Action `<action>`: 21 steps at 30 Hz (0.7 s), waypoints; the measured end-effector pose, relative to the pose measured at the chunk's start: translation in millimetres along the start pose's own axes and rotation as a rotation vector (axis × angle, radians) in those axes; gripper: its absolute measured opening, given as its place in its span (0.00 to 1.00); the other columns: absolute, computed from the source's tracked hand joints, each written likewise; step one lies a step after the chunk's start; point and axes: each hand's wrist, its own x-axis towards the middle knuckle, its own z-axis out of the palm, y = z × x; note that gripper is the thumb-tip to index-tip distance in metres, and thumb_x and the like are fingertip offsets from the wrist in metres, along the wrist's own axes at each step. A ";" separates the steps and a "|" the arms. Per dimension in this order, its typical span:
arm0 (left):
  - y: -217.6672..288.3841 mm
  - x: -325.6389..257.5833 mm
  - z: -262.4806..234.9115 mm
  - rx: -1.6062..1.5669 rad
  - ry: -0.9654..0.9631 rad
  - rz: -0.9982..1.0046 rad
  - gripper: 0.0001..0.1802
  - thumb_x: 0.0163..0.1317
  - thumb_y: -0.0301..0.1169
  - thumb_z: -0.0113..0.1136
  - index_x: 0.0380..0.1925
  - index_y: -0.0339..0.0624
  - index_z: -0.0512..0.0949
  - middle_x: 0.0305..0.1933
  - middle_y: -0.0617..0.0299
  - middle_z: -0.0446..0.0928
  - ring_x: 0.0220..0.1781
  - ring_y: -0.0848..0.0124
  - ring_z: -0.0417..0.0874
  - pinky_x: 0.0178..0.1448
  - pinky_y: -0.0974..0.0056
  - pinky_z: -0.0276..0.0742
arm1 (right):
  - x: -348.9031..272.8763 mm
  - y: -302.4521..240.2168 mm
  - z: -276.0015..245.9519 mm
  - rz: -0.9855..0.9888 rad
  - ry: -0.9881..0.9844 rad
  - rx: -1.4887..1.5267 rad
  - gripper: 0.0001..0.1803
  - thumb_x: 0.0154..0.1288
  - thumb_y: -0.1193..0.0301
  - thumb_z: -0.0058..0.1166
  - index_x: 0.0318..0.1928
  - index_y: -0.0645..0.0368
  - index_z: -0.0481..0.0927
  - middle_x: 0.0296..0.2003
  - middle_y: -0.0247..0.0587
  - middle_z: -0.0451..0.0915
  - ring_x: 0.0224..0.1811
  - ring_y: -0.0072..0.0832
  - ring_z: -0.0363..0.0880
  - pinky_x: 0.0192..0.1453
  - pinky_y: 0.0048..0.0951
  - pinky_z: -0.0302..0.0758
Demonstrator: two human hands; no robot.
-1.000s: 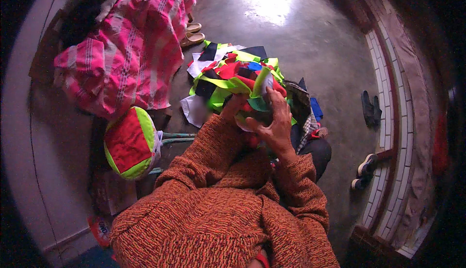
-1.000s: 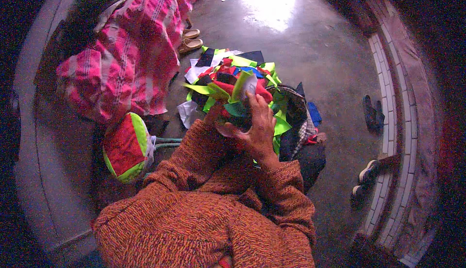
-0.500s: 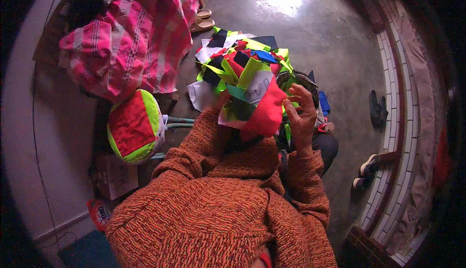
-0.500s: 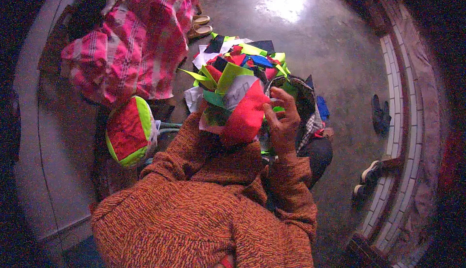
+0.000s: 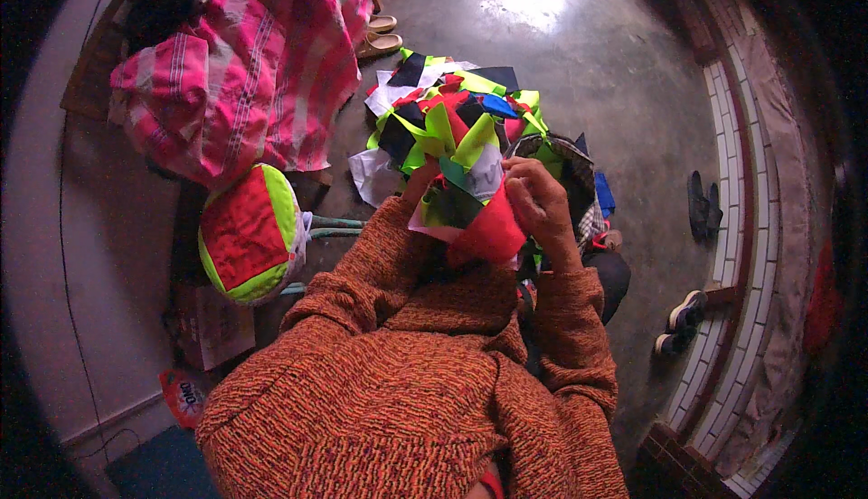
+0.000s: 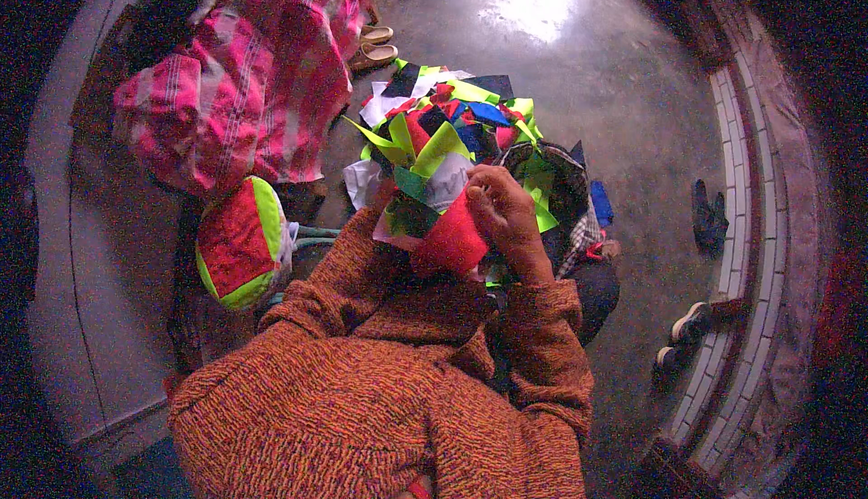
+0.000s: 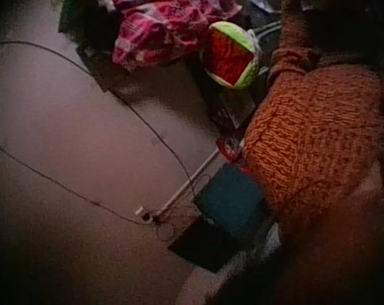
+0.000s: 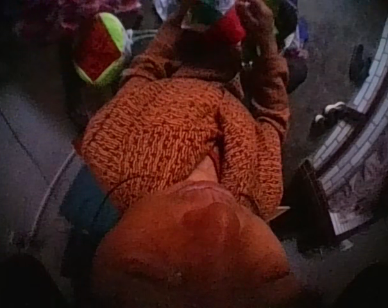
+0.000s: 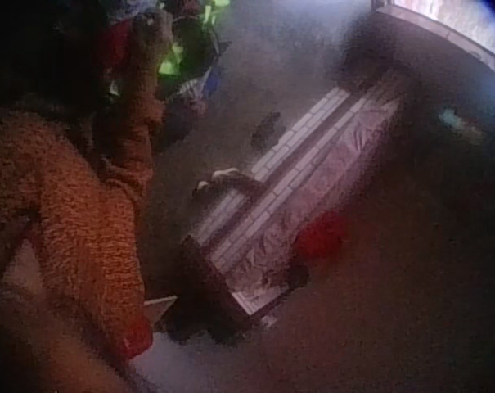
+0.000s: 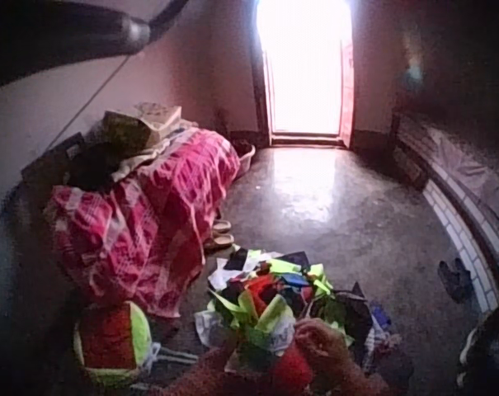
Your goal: The person sits on the floor and sorts through a pile of colorful fabric pieces, picking them up one by one and placing them into a woven basket. The person handles various colors including green, red, blue, and white, occasionally folding or adjusting the pieces before placing them in the basket.
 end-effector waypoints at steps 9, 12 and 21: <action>1.9 3.0 -9.3 0.072 0.061 0.010 0.24 0.57 0.43 0.52 0.50 0.42 0.68 0.47 0.54 0.73 0.48 0.62 0.75 0.52 0.56 0.72 | -9.7 -11.2 -7.2 -0.160 -0.109 -0.248 0.09 0.50 0.82 0.55 0.34 0.58 0.75 0.26 0.29 0.72 0.27 0.14 0.68 0.32 0.17 0.67; 5.2 3.6 -20.6 0.097 0.124 0.066 0.23 0.57 0.43 0.52 0.49 0.42 0.68 0.46 0.54 0.73 0.48 0.62 0.75 0.52 0.56 0.72 | -18.2 -7.4 -20.4 -0.097 -0.004 -0.156 0.09 0.50 0.79 0.57 0.33 0.59 0.74 0.28 0.32 0.73 0.30 0.18 0.72 0.35 0.20 0.70; 13.3 0.3 -50.2 0.159 0.292 0.177 0.21 0.57 0.42 0.52 0.48 0.42 0.69 0.45 0.54 0.74 0.46 0.62 0.76 0.51 0.56 0.73 | -24.1 -15.2 -109.7 -0.332 0.814 0.075 0.07 0.63 0.72 0.49 0.39 0.60 0.70 0.33 0.34 0.70 0.36 0.21 0.69 0.43 0.22 0.69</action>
